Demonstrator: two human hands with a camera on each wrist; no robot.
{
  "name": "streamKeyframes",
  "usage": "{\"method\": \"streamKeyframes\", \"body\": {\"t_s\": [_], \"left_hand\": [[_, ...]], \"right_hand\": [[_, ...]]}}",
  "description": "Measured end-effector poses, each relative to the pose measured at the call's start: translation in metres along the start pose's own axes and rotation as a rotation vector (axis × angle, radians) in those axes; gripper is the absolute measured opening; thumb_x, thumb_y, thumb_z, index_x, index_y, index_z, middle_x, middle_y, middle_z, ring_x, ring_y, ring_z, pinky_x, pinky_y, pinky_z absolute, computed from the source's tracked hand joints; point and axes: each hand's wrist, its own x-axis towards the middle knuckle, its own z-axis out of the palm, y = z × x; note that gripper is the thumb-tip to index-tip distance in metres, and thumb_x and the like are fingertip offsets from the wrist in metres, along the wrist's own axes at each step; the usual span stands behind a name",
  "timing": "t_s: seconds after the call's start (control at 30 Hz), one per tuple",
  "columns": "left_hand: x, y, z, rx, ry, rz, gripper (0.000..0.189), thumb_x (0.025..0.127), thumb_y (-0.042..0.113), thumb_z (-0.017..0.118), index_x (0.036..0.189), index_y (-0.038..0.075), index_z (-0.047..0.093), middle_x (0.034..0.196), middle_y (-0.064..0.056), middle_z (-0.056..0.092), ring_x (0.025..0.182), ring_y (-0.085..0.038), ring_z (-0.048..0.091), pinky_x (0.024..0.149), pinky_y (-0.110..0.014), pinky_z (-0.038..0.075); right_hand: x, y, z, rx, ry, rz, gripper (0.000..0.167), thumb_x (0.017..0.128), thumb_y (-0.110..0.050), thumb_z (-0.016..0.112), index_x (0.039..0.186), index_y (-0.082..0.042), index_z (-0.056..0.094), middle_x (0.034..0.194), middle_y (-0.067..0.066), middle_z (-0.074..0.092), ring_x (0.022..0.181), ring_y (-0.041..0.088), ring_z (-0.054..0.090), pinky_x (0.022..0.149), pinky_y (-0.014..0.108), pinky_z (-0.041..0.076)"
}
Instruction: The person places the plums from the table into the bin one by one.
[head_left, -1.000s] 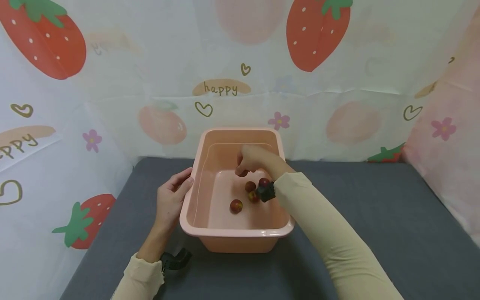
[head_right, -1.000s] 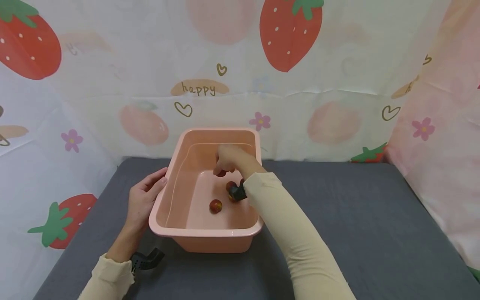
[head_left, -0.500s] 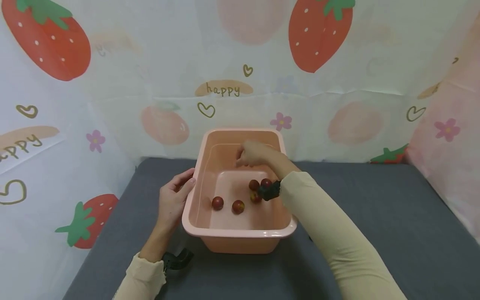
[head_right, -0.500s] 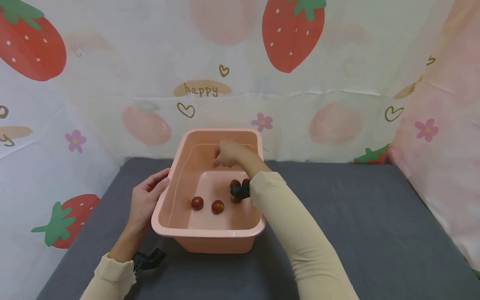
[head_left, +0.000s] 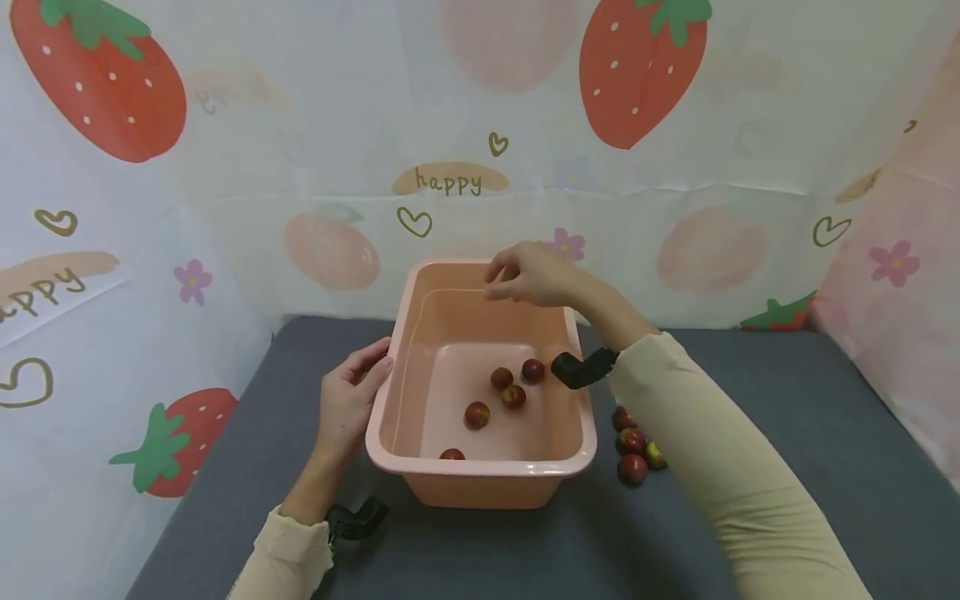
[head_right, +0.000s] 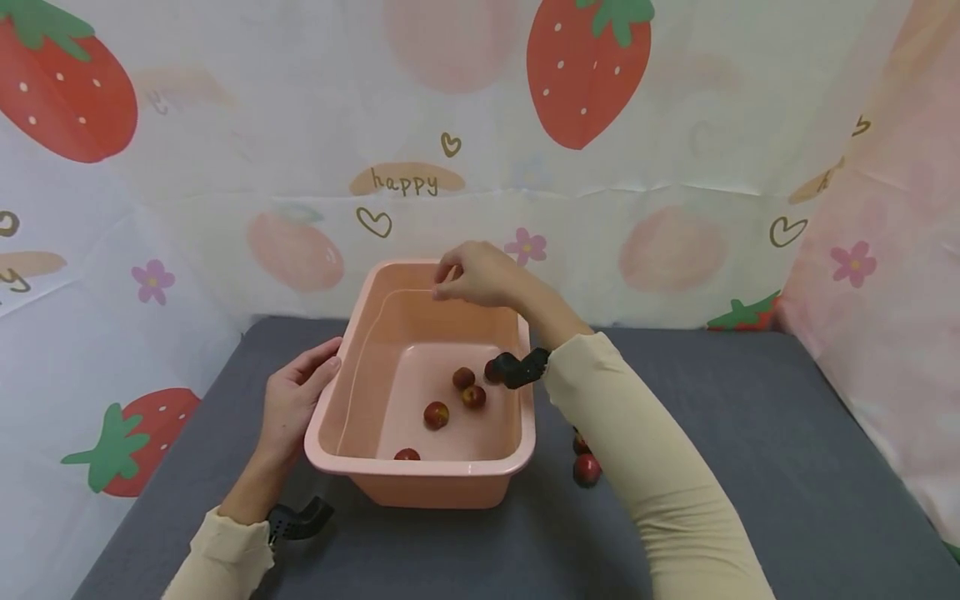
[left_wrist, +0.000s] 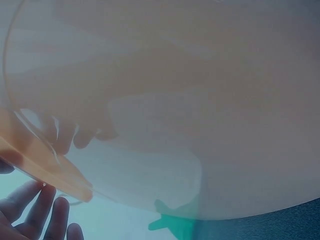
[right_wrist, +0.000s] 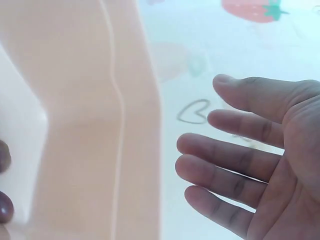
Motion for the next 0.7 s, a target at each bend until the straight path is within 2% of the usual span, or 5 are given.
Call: {"method": "streamKeyframes", "body": {"t_s": [0.3,0.53,0.7], "left_hand": [[-0.001,0.0,-0.002,-0.033,-0.017,0.024,0.038,0.094,0.014,0.065,0.13,0.003,0.061,0.128,-0.02,0.061,0.095,0.0,0.066,0.079,-0.018,0.057],[-0.001,0.0,-0.002,-0.058,-0.021,0.028,0.037,0.094,0.011,0.064,0.129,0.002,0.062,0.127,-0.023,0.061,0.095,-0.001,0.067,0.079,-0.018,0.058],[-0.001,0.0,-0.001,-0.06,-0.026,0.023,0.037,0.094,0.011,0.064,0.129,0.002,0.062,0.127,-0.022,0.06,0.095,-0.001,0.067,0.079,-0.018,0.058]], "right_hand": [[-0.039,0.003,-0.025,-0.047,0.128,-0.062,0.03,0.09,-0.027,0.07,0.112,-0.007,0.07,0.095,0.008,0.072,0.087,0.021,0.064,0.082,0.039,0.054],[-0.068,0.012,-0.031,-0.012,0.182,-0.086,0.026,0.09,-0.023,0.071,0.108,-0.004,0.07,0.092,0.009,0.072,0.08,0.018,0.06,0.07,0.028,0.05],[-0.092,0.027,-0.029,-0.014,0.197,-0.082,0.024,0.09,-0.02,0.07,0.108,-0.004,0.071,0.094,0.009,0.073,0.08,0.017,0.063,0.069,0.023,0.052]]}}
